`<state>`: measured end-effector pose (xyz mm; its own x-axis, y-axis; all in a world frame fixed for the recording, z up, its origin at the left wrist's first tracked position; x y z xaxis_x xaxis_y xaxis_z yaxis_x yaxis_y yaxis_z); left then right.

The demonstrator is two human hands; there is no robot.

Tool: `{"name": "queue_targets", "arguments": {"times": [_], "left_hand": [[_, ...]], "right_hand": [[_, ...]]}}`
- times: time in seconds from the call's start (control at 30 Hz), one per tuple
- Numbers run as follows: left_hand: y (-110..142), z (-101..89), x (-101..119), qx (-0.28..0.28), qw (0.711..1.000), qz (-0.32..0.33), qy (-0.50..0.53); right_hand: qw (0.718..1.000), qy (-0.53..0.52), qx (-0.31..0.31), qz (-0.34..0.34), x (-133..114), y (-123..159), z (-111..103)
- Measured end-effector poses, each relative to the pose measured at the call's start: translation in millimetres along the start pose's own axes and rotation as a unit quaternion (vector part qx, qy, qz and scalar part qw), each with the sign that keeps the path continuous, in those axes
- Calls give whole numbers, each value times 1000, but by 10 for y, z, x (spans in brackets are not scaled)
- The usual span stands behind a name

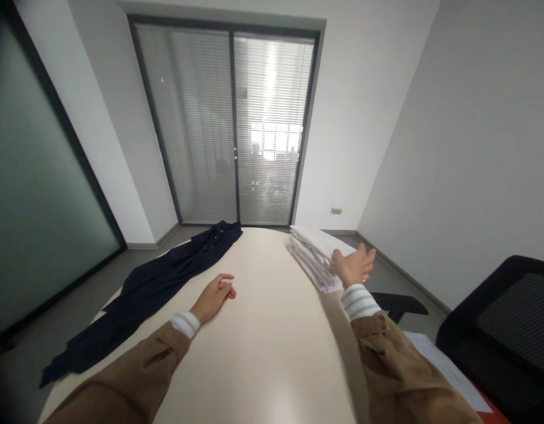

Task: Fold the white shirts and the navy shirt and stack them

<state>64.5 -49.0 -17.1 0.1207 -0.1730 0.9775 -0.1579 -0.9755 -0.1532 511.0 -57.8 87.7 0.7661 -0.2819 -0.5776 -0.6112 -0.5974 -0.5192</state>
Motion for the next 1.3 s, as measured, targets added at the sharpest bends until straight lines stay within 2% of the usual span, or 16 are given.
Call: {"name": "queue_targets", "arguments": {"times": [0.07,0.1,0.2,0.27,0.33,0.47,0.57,0.63,0.7,0.77,0.83,0.9,1.0,1.07,1.17,1.3], "left_hand": [[-1,-6,-1,-1,1000,-1,-5],[-4,-11,-2,-1,1000,-2,-6],[-17,-33,12,-2,1000,-2,-9],[-25,-48,25,-2,1000,0,-8],[-27,-53,32,-2,1000,2,-8],[-17,-23,32,-3,1000,9,-9],[-14,-23,69,3,999,27,-35],[-17,-112,158,40,990,61,-119],[-8,-278,296,112,954,104,-260],[12,-480,403,194,886,115,-406],[18,-689,416,251,816,83,-514],[9,-886,348,276,770,29,-574],[-24,-1060,207,259,747,-40,-611],[-47,-1070,163,228,745,-60,-623],[-62,-965,187,183,739,-65,-645],[-24,-686,262,142,735,-58,-660]], "right_hand": [[1000,9,4,-6,-189,-39,-79],[999,15,-17,-39,-349,-63,-59],[979,60,-107,-160,-831,-98,142],[961,99,-154,-209,-1010,-97,319],[940,127,-210,-235,-1067,-61,519],[899,162,-308,-265,-1007,108,837],[896,198,-308,-253,-963,174,875],[902,216,-276,-253,-1008,215,818],[911,221,-208,-281,-1138,289,698],[911,206,-127,-334,-1308,450,566],[903,164,-84,-388,-1429,697,503],[899,110,-89,-414,-1451,955,537],[906,44,-125,-403,-1342,1249,679],[900,23,-153,-407,-1269,1395,786],[888,6,-191,-419,-1206,1490,888],[875,-25,-229,-426,-1216,1504,919]]}}
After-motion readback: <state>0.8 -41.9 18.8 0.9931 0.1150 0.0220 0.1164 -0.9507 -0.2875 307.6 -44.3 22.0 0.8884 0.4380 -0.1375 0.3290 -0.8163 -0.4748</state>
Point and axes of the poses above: each hand's wrist, its own y-axis away from the middle knuckle, its own z-axis out of the palm, x = y × z, the point moved 9 cm from there along -y, towards the middle knuckle, and after that the axes turned 2 degrees about x, right-handed, at the moved point
